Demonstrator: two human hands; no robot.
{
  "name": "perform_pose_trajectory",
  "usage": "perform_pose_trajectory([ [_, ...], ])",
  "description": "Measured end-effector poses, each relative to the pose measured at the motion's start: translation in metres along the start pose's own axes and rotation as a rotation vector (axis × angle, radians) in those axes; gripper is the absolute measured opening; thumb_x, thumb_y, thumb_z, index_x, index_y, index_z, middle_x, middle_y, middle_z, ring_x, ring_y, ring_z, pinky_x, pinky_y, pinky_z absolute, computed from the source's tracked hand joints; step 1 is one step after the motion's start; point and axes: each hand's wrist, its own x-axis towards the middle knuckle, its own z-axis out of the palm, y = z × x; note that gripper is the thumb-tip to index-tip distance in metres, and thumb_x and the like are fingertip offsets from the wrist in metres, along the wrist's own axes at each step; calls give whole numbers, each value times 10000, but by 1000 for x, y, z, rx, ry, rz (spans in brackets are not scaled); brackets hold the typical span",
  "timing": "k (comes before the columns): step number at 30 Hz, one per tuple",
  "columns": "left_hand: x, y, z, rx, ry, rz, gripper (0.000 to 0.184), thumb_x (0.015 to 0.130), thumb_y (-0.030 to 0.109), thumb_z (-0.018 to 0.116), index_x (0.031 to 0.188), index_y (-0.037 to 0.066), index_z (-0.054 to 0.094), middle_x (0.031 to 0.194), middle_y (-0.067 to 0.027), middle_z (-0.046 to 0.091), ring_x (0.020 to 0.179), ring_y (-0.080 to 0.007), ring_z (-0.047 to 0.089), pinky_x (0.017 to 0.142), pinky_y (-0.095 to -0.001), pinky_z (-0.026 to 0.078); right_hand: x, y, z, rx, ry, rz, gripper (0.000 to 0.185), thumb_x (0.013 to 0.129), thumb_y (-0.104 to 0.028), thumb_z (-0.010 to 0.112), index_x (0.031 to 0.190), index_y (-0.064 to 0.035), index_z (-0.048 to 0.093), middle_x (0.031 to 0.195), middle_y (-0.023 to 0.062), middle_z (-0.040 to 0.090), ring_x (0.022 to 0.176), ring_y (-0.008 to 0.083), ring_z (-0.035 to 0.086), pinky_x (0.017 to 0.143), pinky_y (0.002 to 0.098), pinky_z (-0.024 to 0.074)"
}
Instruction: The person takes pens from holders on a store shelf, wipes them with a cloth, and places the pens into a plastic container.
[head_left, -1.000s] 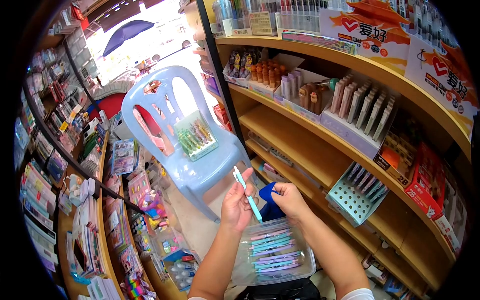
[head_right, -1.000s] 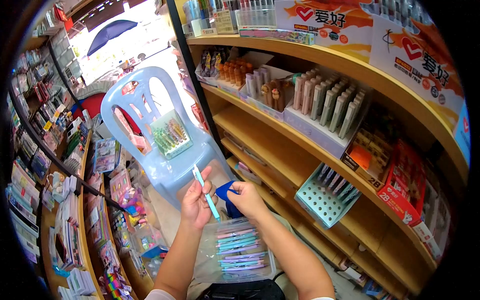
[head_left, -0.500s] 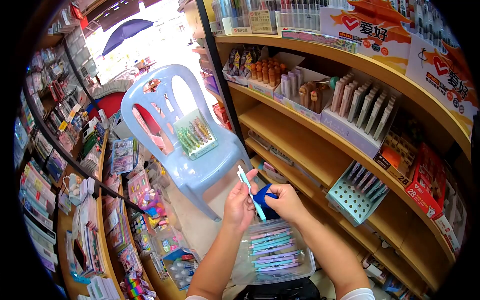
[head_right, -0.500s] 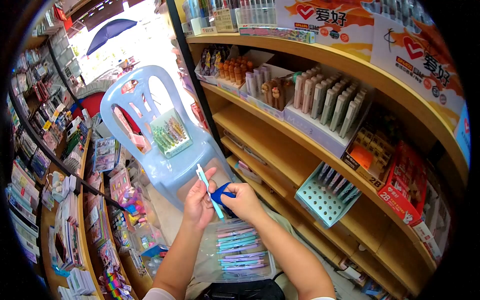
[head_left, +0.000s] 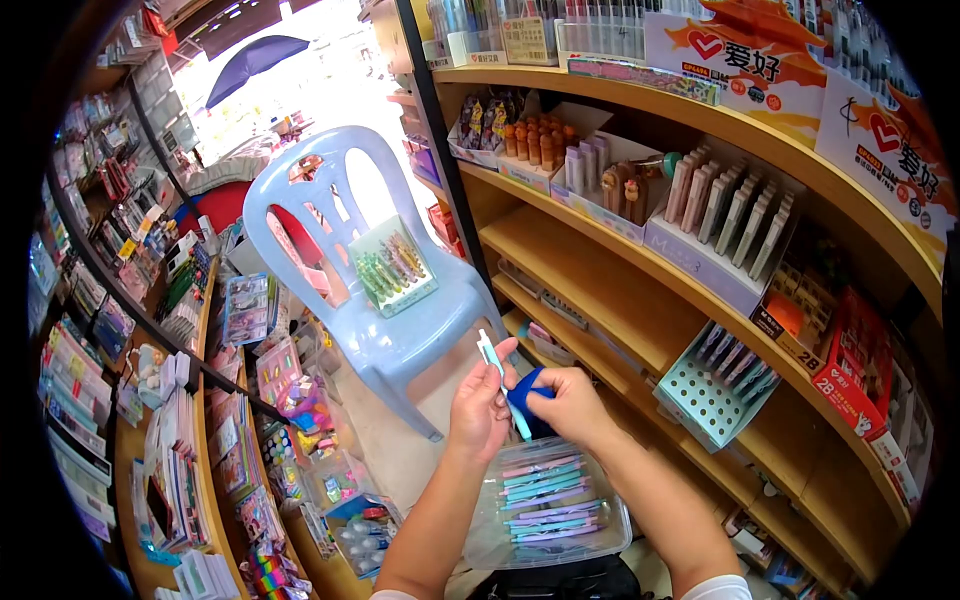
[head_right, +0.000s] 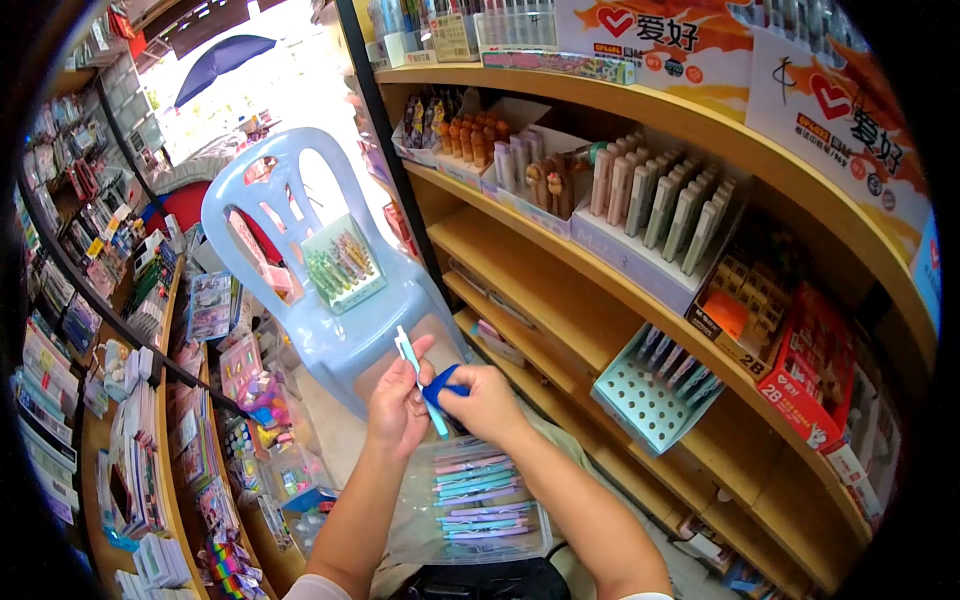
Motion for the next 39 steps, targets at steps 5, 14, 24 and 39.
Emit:
perform_pose_trajectory([
  [5, 2, 0, -2, -30, -33, 15, 396, 886, 184, 456, 1223, -9, 377, 738, 3, 466, 541, -16, 378, 444, -127, 305, 10, 17, -4, 186, 306, 82, 104, 771, -82, 542, 704, -12, 578, 577, -11, 523, 495, 48, 448, 445, 207, 356],
  [14, 2, 4, -5, -60, 19, 57, 373, 884, 174, 449, 1210, 2, 391, 726, -3, 452, 539, -33, 374, 445, -142, 322, 12, 10, -4, 570, 204, 242, 249, 868, -281, 475, 853, -48, 558, 776, 16, 559, 675, 93, 523, 584, 224, 424],
  [24, 2, 7, 1, 39, 105, 130, 349, 875, 175, 485, 1184, 23, 430, 742, 5, 499, 533, -31, 410, 476, -148, 341, 9, 8, -2, 187, -185, 126, 256, 853, -269, 443, 884, -50, 570, 753, 18, 546, 672, 95, 500, 568, 229, 395],
  [39, 5, 1, -9, -28, 35, 140, 200, 810, 65, 563, 990, 38, 481, 825, -40, 549, 555, -58, 444, 472, -150, 330, 2, 10, 2, 152, -256, 218, 229, 853, -187, 405, 758, -1, 499, 613, 42, 493, 528, 139, 457, 489, 281, 367],
])
